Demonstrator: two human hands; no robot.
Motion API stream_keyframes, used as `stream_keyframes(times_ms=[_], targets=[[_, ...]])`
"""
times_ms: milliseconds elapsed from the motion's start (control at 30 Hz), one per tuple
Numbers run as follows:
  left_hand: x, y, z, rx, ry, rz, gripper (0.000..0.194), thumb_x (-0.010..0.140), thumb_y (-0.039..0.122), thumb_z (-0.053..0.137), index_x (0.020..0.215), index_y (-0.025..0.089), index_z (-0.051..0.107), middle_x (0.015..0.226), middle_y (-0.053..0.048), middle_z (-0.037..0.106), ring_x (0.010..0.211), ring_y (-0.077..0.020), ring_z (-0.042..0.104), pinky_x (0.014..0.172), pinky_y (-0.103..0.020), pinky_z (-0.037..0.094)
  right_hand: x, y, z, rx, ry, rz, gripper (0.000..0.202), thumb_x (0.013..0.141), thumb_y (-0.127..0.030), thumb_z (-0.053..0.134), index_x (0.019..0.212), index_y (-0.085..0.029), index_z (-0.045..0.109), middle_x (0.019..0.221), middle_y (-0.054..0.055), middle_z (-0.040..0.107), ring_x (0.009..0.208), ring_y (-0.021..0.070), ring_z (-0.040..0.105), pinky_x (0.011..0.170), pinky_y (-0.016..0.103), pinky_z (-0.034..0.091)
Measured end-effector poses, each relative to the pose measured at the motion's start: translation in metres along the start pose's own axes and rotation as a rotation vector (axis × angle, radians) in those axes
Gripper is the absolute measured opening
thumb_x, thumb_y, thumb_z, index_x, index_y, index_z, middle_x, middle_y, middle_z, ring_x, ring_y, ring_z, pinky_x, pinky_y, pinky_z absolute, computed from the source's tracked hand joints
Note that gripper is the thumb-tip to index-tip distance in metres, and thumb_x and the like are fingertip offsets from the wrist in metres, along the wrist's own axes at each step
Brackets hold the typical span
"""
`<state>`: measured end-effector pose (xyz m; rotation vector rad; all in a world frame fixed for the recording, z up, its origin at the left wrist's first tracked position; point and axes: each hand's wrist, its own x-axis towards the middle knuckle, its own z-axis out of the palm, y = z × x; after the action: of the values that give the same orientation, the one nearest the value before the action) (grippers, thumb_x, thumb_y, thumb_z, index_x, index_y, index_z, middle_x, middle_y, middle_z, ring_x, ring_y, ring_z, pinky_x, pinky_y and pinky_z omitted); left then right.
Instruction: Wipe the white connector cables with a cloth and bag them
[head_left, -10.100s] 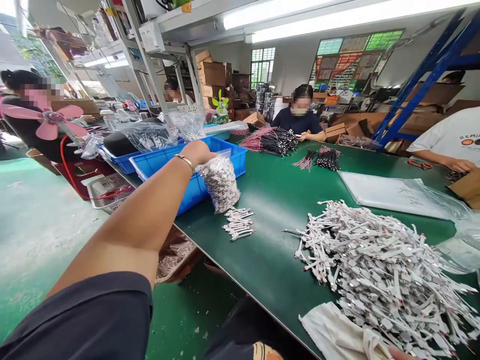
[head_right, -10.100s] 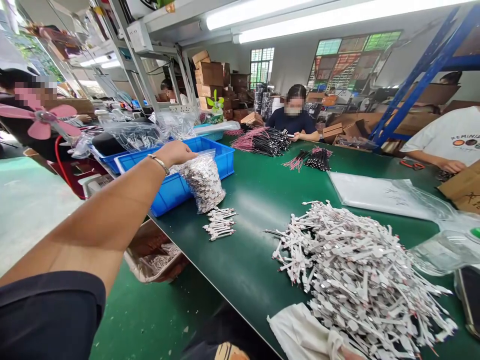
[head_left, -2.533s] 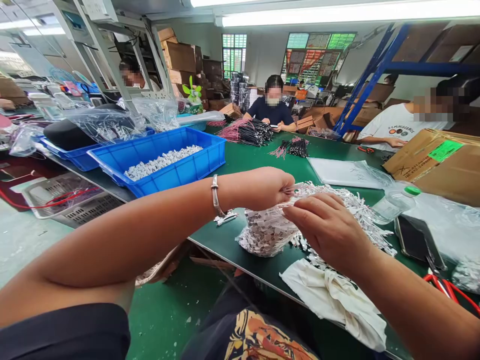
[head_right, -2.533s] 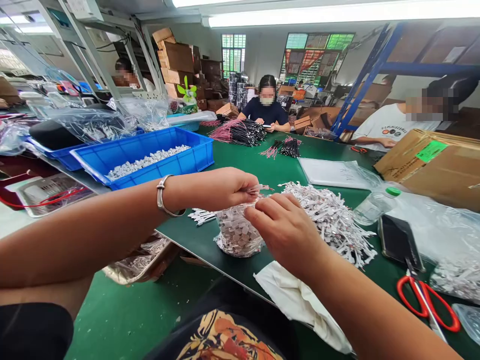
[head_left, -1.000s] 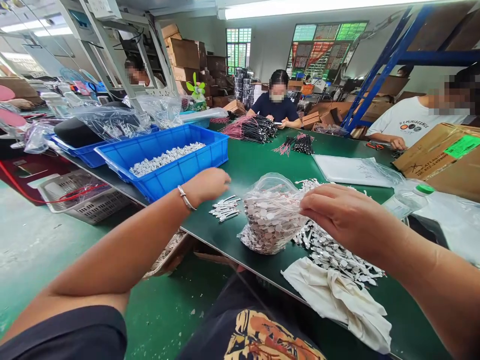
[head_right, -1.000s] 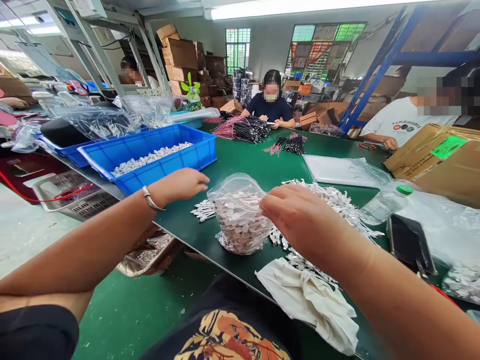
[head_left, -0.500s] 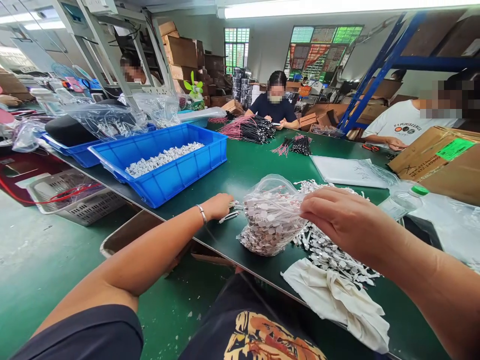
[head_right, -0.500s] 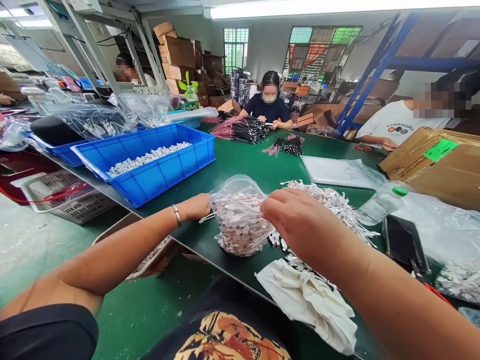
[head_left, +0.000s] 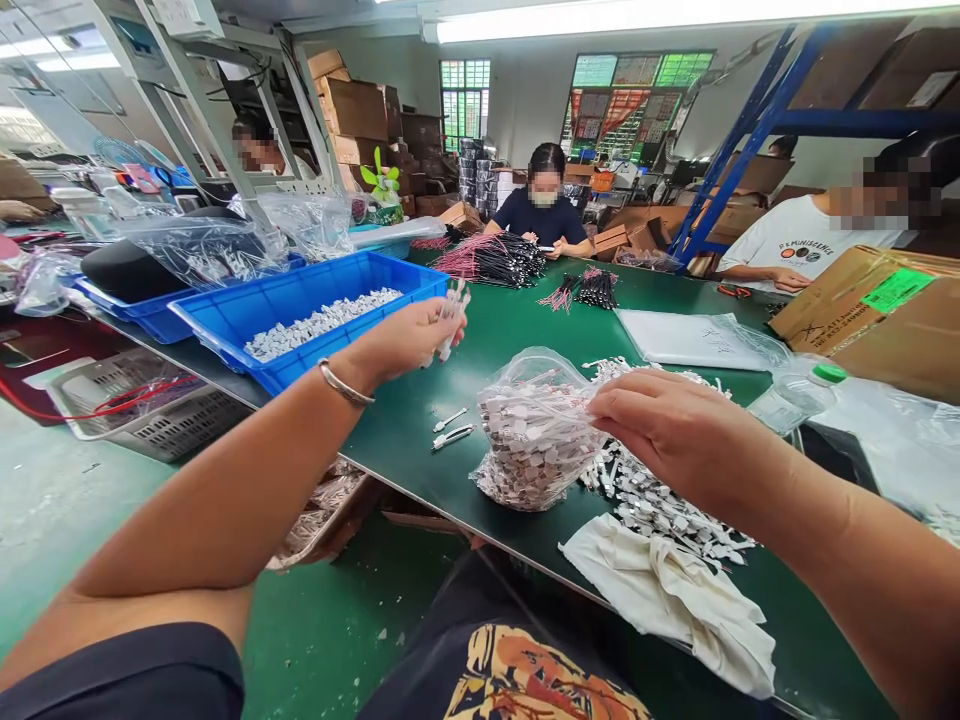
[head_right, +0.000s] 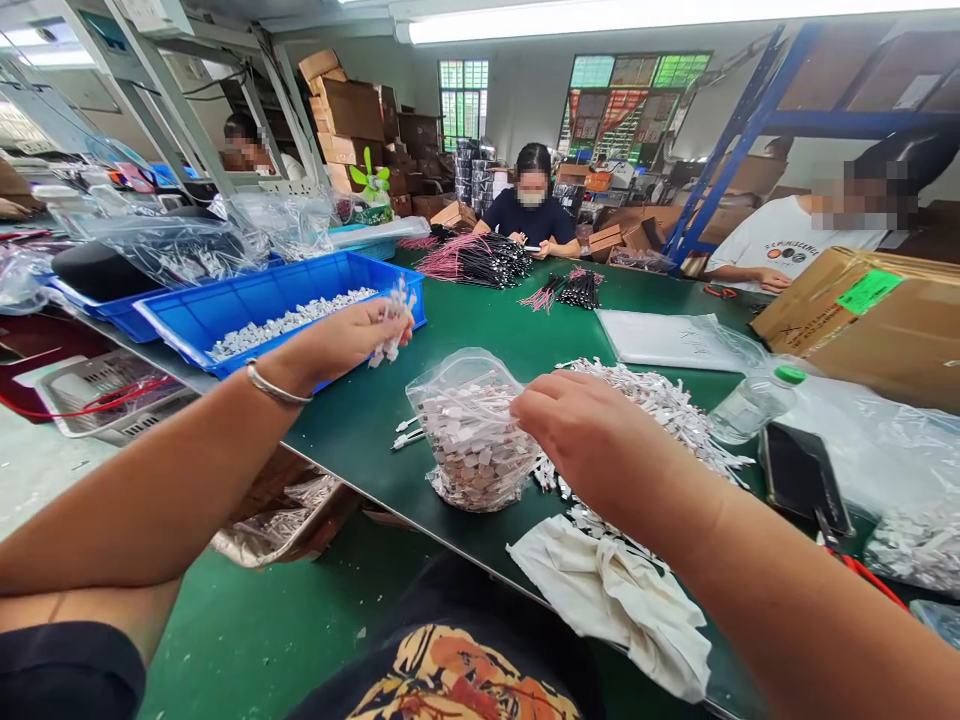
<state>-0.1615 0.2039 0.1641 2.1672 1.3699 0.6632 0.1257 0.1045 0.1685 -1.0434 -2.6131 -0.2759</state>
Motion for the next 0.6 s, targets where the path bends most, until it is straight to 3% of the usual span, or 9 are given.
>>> stream_keyframes(times_ms=[100,167,233,400,600], targets=[[-0.012,0.07,-0.015,-0.184,0.047,0.351,0.021,0.091,0.034,0.037,0.095,0.017,0.049,0.089,-0.004,0.056,0.072,-0.01,0.053,0.064,-0.022,0.043,0.002,0.0,0.0,0.001,-0.006,-0.01,0.016,0.084,-0.008,0.049,0.088,-0.019,0.06,0.09,0.005,0.065,0.086,0.0186,0.058,0.075,0.031,0.044],[-0.016,0.105,-0.008,-0.159,-0.061,0.535,0.018,0.092,0.027,0.035,0.094,0.017,0.05,0.089,-0.003,0.056,0.073,-0.0089,0.052,0.066,-0.021,0.043,0.003,-0.001,-0.001,-0.005,-0.008,-0.019,0.015,0.084,-0.009,0.048,0.086,-0.019,0.06,0.088,0.005,0.064,0.084,0.0183,0.057,0.075,0.031,0.043],[-0.016,0.122,0.008,-0.013,-0.196,0.614,0.018,0.091,0.025,0.035,0.091,0.017,0.052,0.087,-0.002,0.056,0.073,-0.0091,0.051,0.066,-0.021,0.041,0.003,-0.001,-0.001,-0.015,-0.006,-0.022,0.015,0.084,-0.01,0.047,0.084,-0.019,0.06,0.085,0.005,0.064,0.08,0.0182,0.057,0.072,0.031,0.042],[-0.004,0.111,0.042,0.289,-0.336,0.533,0.018,0.089,0.024,0.037,0.087,0.016,0.053,0.08,-0.002,0.059,0.071,-0.0116,0.049,0.065,-0.023,0.038,0.0,-0.001,-0.005,-0.006,-0.024,-0.016,0.017,0.085,-0.01,0.045,0.082,-0.019,0.059,0.08,0.004,0.063,0.075,0.0174,0.055,0.066,0.029,0.039],[-0.006,0.106,0.037,0.419,-0.372,0.411,0.021,0.086,0.023,0.042,0.094,0.02,0.062,0.084,-0.001,0.065,0.072,-0.0127,0.054,0.063,-0.022,0.036,-0.001,-0.002,-0.008,-0.041,-0.047,-0.016,0.019,0.083,-0.006,0.044,0.084,-0.018,0.059,0.074,0.003,0.059,0.072,0.017,0.05,0.064,0.028,0.036]])
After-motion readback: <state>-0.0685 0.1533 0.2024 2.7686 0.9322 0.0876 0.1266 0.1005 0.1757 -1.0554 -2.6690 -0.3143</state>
